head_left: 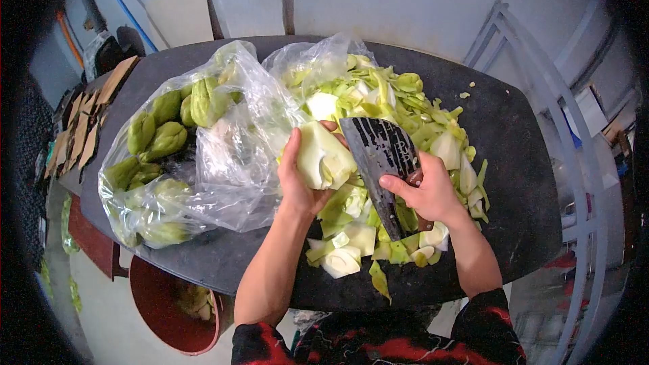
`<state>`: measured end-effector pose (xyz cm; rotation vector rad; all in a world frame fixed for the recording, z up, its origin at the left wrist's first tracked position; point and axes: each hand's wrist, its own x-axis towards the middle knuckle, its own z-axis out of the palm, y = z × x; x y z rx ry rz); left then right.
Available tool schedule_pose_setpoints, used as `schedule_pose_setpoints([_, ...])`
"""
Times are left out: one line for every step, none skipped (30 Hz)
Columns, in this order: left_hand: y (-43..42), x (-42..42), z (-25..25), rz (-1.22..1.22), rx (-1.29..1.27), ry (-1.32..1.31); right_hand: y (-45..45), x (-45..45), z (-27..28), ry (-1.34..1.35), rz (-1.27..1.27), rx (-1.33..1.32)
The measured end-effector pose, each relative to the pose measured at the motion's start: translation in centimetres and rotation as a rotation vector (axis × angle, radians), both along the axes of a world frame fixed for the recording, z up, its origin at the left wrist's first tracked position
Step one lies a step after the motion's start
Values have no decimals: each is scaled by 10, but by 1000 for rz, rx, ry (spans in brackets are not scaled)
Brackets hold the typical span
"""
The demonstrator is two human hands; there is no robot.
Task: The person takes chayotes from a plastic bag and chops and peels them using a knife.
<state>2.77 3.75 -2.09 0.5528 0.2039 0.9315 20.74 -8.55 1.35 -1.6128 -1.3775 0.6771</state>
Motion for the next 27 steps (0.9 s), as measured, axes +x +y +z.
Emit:
schedule_pose_setpoints([-1,1,-1,-2,-4,6,0,1,-2,-17,6,13])
schedule_pose_setpoints([-2,1,-1,13,22,-3,0,3,-4,-34,11,27])
schedule_pose_setpoints([-3,2,-2,28,49,-13,0,5,-6,-29,7,23])
schedule_pose_setpoints([-4,2,-1,25,44,-9,1,7,-10,-34,29,37])
schedule_pose_setpoints([-5,2,0,10,54,-43,1,8,-11,-41,51,50])
schedule_pose_setpoints([-6,1,0,-5,64,-79,1,7,-11,-40,48,47])
schedule_pose_setpoints([-6,2,-1,-6,61,-79,1,5,-11,12,47,57])
schedule_pose_setpoints([-7,2,-2,-4,67,-89,1,3,-11,64,47,68])
schedule_pose_setpoints([-7,2,-2,-1,75,-98,1,0,-8,62,48,68])
schedule_pose_setpoints([-11,3,-1,-1,77,-101,-1,-4,-4,67,36,57])
schedule_pose_setpoints([-19,5,2,45,2,0,-2,-7,-2,73,25,46])
schedule_pose_setpoints([-27,8,6,91,-71,100,-3,-6,-3,70,26,49])
schedule_pose_setpoints([-33,12,16,122,-105,105,-2,-5,-6,65,38,65])
schedule_pose_setpoints([-32,11,12,124,-101,101,-2,-4,-7,61,50,80])
schedule_pose_setpoints([-31,8,3,79,-78,92,-2,-5,-6,61,51,79])
schedule_pose_setpoints([-29,7,-4,35,-53,82,-3,-6,-4,57,59,80])
schedule_pose_setpoints([-29,7,-8,36,-53,78,-3,-7,-2,51,66,80])
schedule_pose_setpoints([-29,7,-11,34,-47,82,-5,-9,0,49,66,78])
schedule_pose_setpoints([-29,7,-12,34,-36,83,-6,-10,3,81,50,41])
schedule_pose_setpoints([-29,9,-11,34,-31,77,-5,-10,6,110,35,8])
schedule_pose_setpoints([-31,11,-9,49,-50,69,-4,-10,5,107,34,12])
schedule_pose_setpoints([-33,12,-9,63,-73,65,-4,-11,3,135,26,14])
schedule_pose_setpoints([-33,12,-9,61,-76,67,-4,-13,1,166,16,14])
schedule_pose_setpoints([-33,11,-10,60,-65,84,-5,-14,0,170,12,10])
schedule_pose_setpoints([-32,11,-10,61,-51,98,-4,-14,1,172,11,15])
schedule_pose_setpoints([-33,10,-7,59,-52,100,-4,-15,1,176,9,19])
schedule_pose_setpoints([-34,9,-1,44,-64,143,-5,-15,2,176,7,20])
